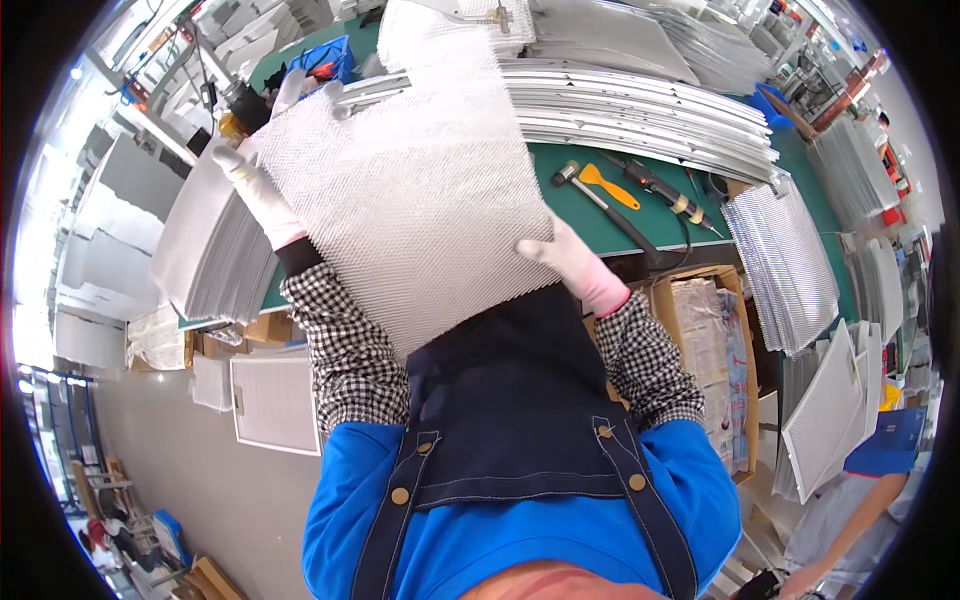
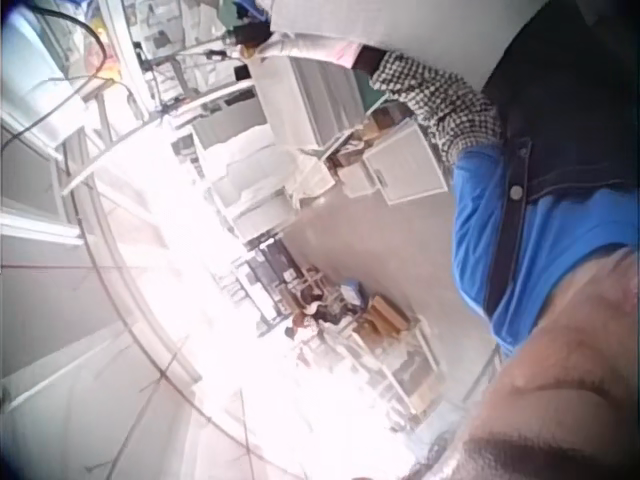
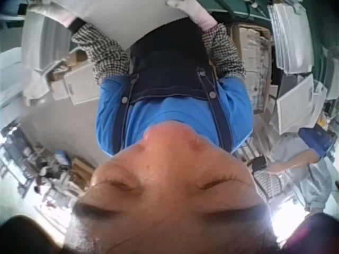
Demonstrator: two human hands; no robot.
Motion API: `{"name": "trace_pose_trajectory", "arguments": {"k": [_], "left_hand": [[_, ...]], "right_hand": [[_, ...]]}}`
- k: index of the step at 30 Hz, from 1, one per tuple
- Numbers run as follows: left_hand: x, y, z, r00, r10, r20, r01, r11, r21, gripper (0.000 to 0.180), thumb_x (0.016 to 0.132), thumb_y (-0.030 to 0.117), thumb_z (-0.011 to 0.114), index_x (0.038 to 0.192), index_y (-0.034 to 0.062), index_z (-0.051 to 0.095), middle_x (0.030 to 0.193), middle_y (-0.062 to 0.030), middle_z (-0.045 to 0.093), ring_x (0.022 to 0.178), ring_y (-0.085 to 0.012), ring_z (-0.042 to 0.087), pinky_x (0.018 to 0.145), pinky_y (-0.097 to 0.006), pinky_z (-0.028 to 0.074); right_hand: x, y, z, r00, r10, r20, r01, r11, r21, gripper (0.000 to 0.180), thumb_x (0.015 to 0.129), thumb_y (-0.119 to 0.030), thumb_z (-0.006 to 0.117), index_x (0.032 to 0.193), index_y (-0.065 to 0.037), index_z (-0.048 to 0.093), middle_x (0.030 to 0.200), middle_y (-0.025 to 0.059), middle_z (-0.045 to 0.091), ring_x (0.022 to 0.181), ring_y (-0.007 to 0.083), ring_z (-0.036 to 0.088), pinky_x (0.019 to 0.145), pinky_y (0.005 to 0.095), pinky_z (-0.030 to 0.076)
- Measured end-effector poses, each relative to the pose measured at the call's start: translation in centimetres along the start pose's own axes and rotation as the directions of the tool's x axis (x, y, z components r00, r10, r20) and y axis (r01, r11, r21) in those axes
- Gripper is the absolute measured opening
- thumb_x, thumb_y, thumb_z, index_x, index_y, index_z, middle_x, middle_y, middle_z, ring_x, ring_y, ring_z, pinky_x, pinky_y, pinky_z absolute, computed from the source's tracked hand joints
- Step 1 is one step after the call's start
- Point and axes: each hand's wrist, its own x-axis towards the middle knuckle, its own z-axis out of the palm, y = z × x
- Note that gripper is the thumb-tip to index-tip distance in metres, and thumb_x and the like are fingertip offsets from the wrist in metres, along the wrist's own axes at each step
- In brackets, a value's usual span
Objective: The person assembles white rectangular air filters by hand. They pick up a mesh panel, insert it into a frame, and use a hammer to secure the frame edges. The person then uses a power drill to fasten the assembly and stacks the finished units on a nearby table.
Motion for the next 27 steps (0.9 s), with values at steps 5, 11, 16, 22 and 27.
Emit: {"name": "trace_pose_trajectory", "arguments": {"k": [5,11,16,22,27], "left_hand": [[-0.5,-3.2,-3.0,0.986,-0.071,-0.154,0.053,0.992,-0.115,0.050,0.099,0.047,0.057,0.121,0.0020,0.061,0.108,-0.0089,0.068,0.096,-0.0207,0.067,0.082,-0.034,0.056],[-7.1,-7.0,-1.1,0.889,-0.186,0.418,-0.027,0.891,0.454,0.070,0.098,0.051,0.055,0.144,-0.0004,0.046,0.140,-0.0113,0.056,0.124,-0.0164,0.054,0.106,-0.032,0.041],[-12.6,-6.0,0.5,0.675,-0.587,0.447,0.693,0.713,-0.111,0.104,0.083,0.070,0.062,0.151,-0.0030,0.030,0.134,-0.0186,0.054,0.120,-0.0251,0.055,0.107,-0.038,0.042],[-14.7,-4.5,-0.3,0.592,-0.510,0.624,0.680,0.732,-0.048,0.109,0.074,0.065,0.077,0.150,-0.0007,0.034,0.121,-0.0233,0.055,0.114,-0.0285,0.055,0.101,-0.044,0.044],[-14.9,-5.9,-0.6,0.572,-0.412,0.709,0.701,0.694,-0.163,0.101,0.076,0.058,0.078,0.149,0.0016,0.038,0.116,-0.0246,0.056,0.109,-0.0304,0.056,0.096,-0.046,0.045]], "right_hand": [[-2.0,-1.5,-0.8,0.993,0.111,-0.034,-0.111,0.994,-0.004,0.056,0.084,-0.016,0.077,0.131,0.005,0.055,0.119,0.0084,0.065,0.109,0.0165,0.061,0.100,0.0319,0.047],[-8.4,6.8,-2.8,0.915,0.164,-0.368,-0.225,0.966,-0.128,0.030,0.088,-0.008,0.072,0.114,0.004,0.067,0.105,0.0078,0.070,0.094,0.0132,0.065,0.084,0.0305,0.054],[-14.5,12.8,-1.8,0.858,0.427,-0.286,-0.462,0.884,-0.068,0.042,0.087,-0.020,0.076,0.119,0.004,0.065,0.107,0.0071,0.069,0.099,0.0164,0.063,0.090,0.0325,0.050],[-5.5,3.7,-11.5,0.974,0.192,0.120,-0.035,0.651,-0.758,0.047,0.084,-0.021,0.075,0.125,-0.001,0.064,0.111,0.0137,0.071,0.098,0.0202,0.068,0.089,0.0348,0.054],[8.2,0.1,-7.7,0.991,0.008,-0.136,-0.133,0.291,-0.947,0.055,0.081,-0.035,0.075,0.122,-0.001,0.061,0.120,0.0179,0.062,0.104,0.0371,0.065,0.091,0.0455,0.052]]}}
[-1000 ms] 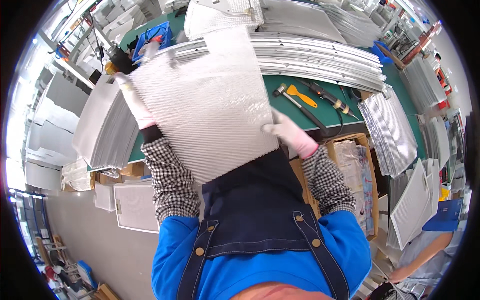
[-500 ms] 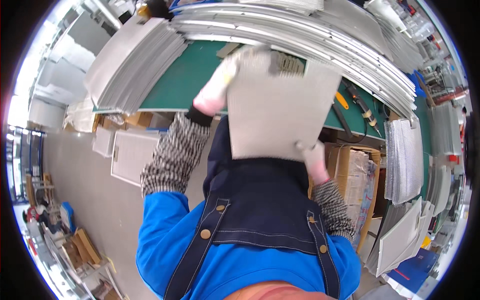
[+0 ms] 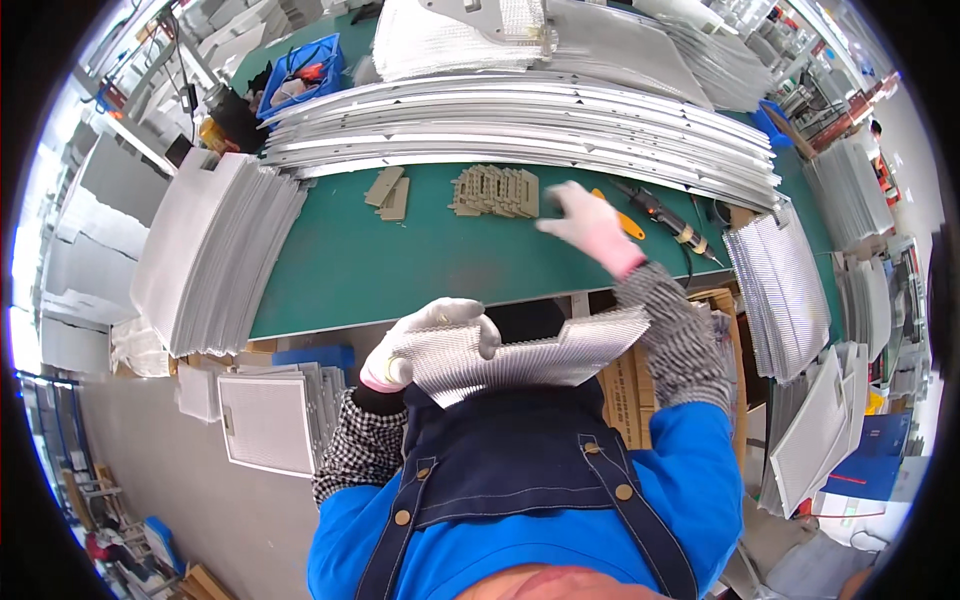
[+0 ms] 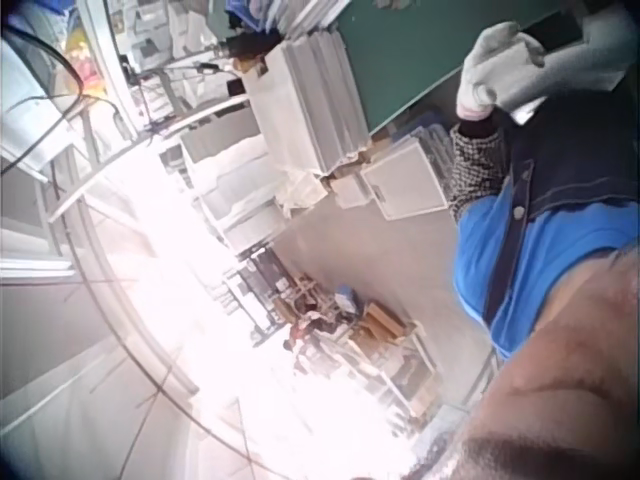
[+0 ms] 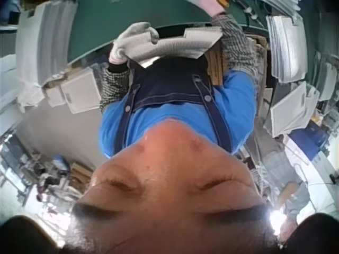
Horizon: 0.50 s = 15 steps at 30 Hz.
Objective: The person assembles white rectangular air filters by hand. They pick up a mesh panel, insert it into a frame, and use a hammer to secure the frame edges. The person then uses a power drill to fasten the assembly and stacks the finished units on a nearby table.
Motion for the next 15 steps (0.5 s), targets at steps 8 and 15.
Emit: {"name": "trace_pose_trajectory", "arguments": {"k": [8,15], "left_hand": [[2.4,-0.7,-4.4,0.975,0.067,-0.214,-0.069,0.998,-0.002,0.100,0.078,0.066,0.071,0.148,0.0017,0.039,0.118,-0.0200,0.057,0.106,-0.0268,0.057,0.094,-0.041,0.048],[5.1,-1.4,-7.6,0.939,-0.028,-0.343,-0.043,0.979,-0.197,0.089,0.090,0.058,0.064,0.146,-0.0055,0.037,0.127,-0.0227,0.056,0.112,-0.0271,0.057,0.098,-0.040,0.048]], "right_hand": [[3.9,-0.5,0.5,0.974,0.226,-0.002,-0.224,0.965,-0.134,0.039,0.081,-0.025,0.064,0.115,-0.005,0.058,0.120,0.0213,0.061,0.109,0.0392,0.064,0.093,0.0484,0.052],[-0.4,-1.0,-11.4,0.997,0.077,0.015,-0.071,0.805,0.589,0.043,0.084,-0.006,0.058,0.127,-0.004,0.059,0.095,0.0134,0.066,0.065,0.0124,0.064,0.055,0.0249,0.054]]}}
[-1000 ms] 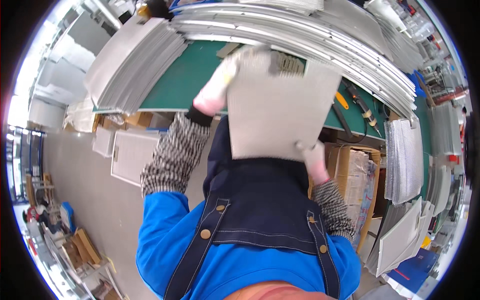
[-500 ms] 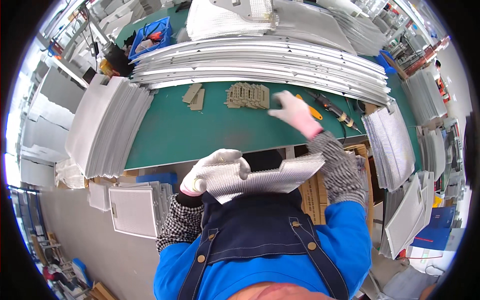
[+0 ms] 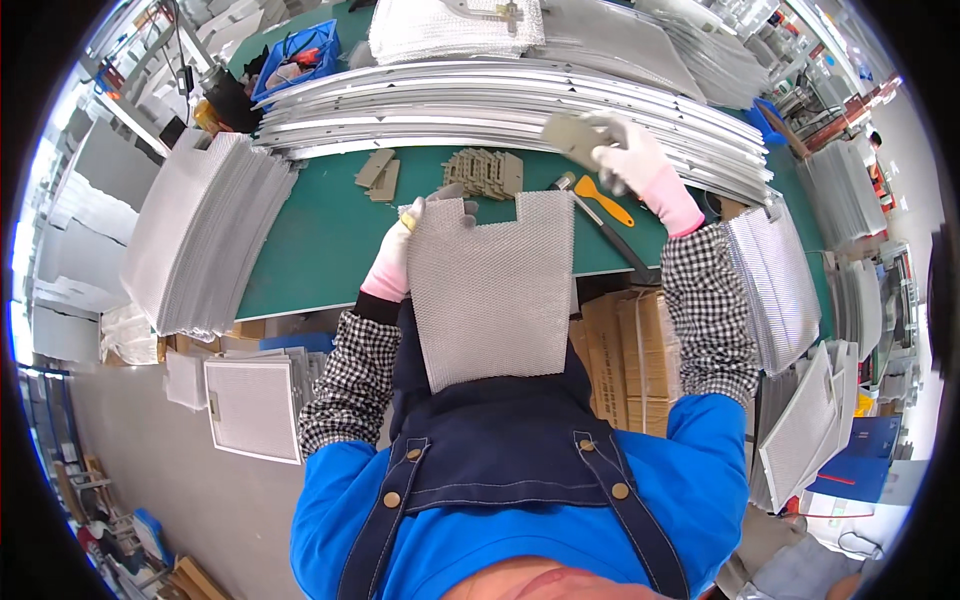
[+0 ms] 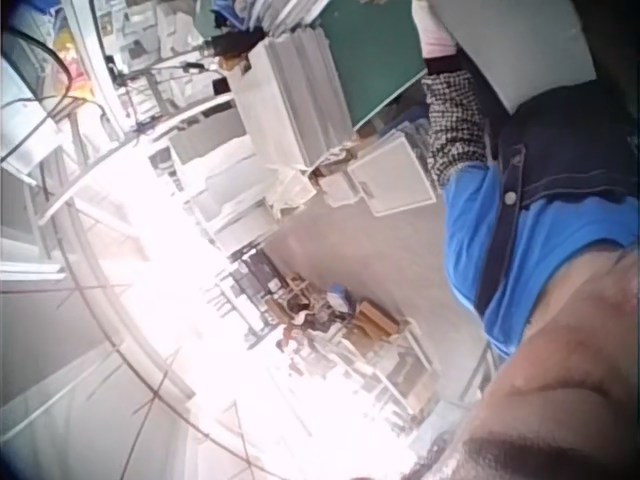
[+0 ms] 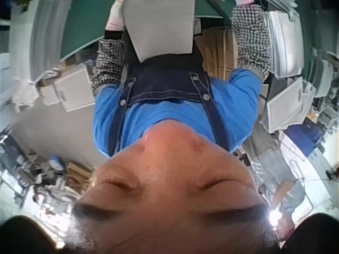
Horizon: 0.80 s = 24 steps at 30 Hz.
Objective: The person assembles white rectangular air filters by hand. They pick up a mesh panel, insert it into a frame, and use a hammer to secure the frame edges. The person then uses a power drill to fasten the assembly and stacks the finished units on a nearby table.
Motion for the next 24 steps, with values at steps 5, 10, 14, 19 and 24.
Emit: {"name": "trace_pose_trajectory", "arguments": {"k": [5,10,14,19,24], "left_hand": [[-0.5,0.3,2.2,0.994,0.025,-0.109,0.004,0.966,0.260,0.096,0.088,0.059,0.066,0.148,-0.0074,0.032,0.126,-0.0231,0.057,0.111,-0.0273,0.060,0.095,-0.038,0.051],[-1.8,1.0,5.2,1.000,0.002,0.011,-0.003,0.998,0.061,0.114,0.079,0.064,0.073,0.152,-0.0071,0.021,0.122,-0.0229,0.059,0.107,-0.0280,0.063,0.094,-0.038,0.052],[-1.7,1.1,4.1,0.997,-0.018,0.080,0.022,0.998,-0.050,0.118,0.077,0.064,0.075,0.153,-0.0060,0.019,0.120,-0.0241,0.059,0.107,-0.0292,0.063,0.095,-0.039,0.052],[-0.7,0.5,3.0,0.997,-0.077,0.025,0.081,0.920,-0.382,0.113,0.079,0.062,0.074,0.153,-0.0050,0.020,0.125,-0.0256,0.058,0.113,-0.0306,0.062,0.099,-0.041,0.051],[0.7,2.7,-0.4,0.977,0.174,-0.122,-0.082,0.838,0.539,0.087,0.085,0.045,0.073,0.146,-0.0047,0.036,0.141,-0.0237,0.051,0.126,-0.0312,0.055,0.108,-0.041,0.044]], "right_hand": [[-0.5,-2.8,5.1,0.910,0.033,0.413,-0.085,0.990,0.108,0.028,0.097,-0.009,0.056,0.121,0.006,0.053,0.104,0.0164,0.063,0.076,0.0196,0.069,0.066,0.0285,0.059],[0.5,-3.2,6.5,0.888,0.143,0.438,-0.035,0.969,-0.245,0.037,0.102,-0.015,0.047,0.129,0.009,0.042,0.093,0.0221,0.066,0.068,0.0248,0.072,0.054,0.0324,0.059],[-0.2,-5.7,6.0,0.831,0.224,0.509,-0.148,0.972,-0.185,0.047,0.104,-0.018,0.044,0.140,0.010,0.033,0.092,0.0239,0.067,0.066,0.0256,0.072,0.054,0.0331,0.060],[0.2,-5.8,5.1,0.734,0.211,0.646,-0.081,0.971,-0.225,0.049,0.104,-0.017,0.042,0.146,0.005,0.032,0.116,0.0285,0.062,0.069,0.0275,0.073,0.059,0.0355,0.062],[1.6,-4.2,6.4,0.776,0.200,0.598,0.094,0.901,-0.424,0.048,0.103,-0.015,0.043,0.148,0.000,0.037,0.115,0.0235,0.064,0.070,0.0236,0.073,0.064,0.0339,0.061]]}}
